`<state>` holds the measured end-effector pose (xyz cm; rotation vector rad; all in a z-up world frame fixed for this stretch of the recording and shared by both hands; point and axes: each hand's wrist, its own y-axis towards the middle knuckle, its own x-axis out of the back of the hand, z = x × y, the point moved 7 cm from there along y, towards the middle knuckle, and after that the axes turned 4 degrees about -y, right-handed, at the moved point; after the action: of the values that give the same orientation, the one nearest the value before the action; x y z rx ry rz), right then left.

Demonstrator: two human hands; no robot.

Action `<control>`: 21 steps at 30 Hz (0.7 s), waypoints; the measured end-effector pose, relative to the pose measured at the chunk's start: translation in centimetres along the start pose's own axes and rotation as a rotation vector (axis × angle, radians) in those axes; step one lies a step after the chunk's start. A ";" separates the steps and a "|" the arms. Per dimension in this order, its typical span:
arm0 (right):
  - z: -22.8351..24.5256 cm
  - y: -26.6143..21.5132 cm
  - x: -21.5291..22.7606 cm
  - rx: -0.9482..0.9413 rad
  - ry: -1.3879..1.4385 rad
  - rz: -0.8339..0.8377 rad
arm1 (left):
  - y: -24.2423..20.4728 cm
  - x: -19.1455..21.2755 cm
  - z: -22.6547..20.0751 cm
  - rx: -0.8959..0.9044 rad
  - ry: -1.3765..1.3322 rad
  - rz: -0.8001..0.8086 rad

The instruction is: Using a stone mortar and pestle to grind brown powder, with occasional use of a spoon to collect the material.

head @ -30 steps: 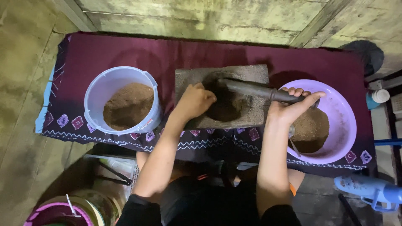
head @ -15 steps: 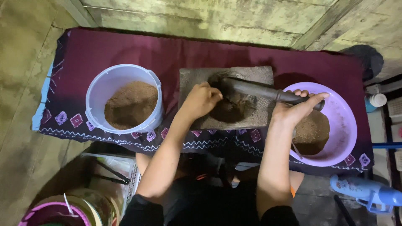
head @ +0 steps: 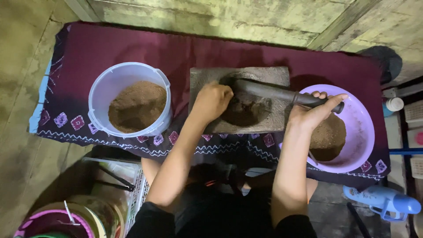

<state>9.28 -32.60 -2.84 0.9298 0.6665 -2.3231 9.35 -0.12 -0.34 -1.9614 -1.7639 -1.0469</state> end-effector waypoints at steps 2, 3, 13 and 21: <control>0.6 -0.8 -0.9 -0.003 0.042 0.009 | -0.1 0.1 -1.5 -0.084 0.087 0.018; 0.8 -1.2 -1.2 -0.007 0.085 0.018 | -0.3 0.0 -2.4 -0.168 0.174 0.036; 1.0 -2.2 -1.5 -0.040 0.025 0.003 | -0.6 1.1 -3.2 -0.282 0.163 -0.080; 1.2 -2.4 -1.4 -0.003 0.041 -0.005 | -0.7 3.0 -3.8 -0.157 -0.088 0.008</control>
<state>8.06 -31.19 -0.44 0.9783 0.6894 -2.3127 7.47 -0.24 4.17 -2.1364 -1.7655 -1.1444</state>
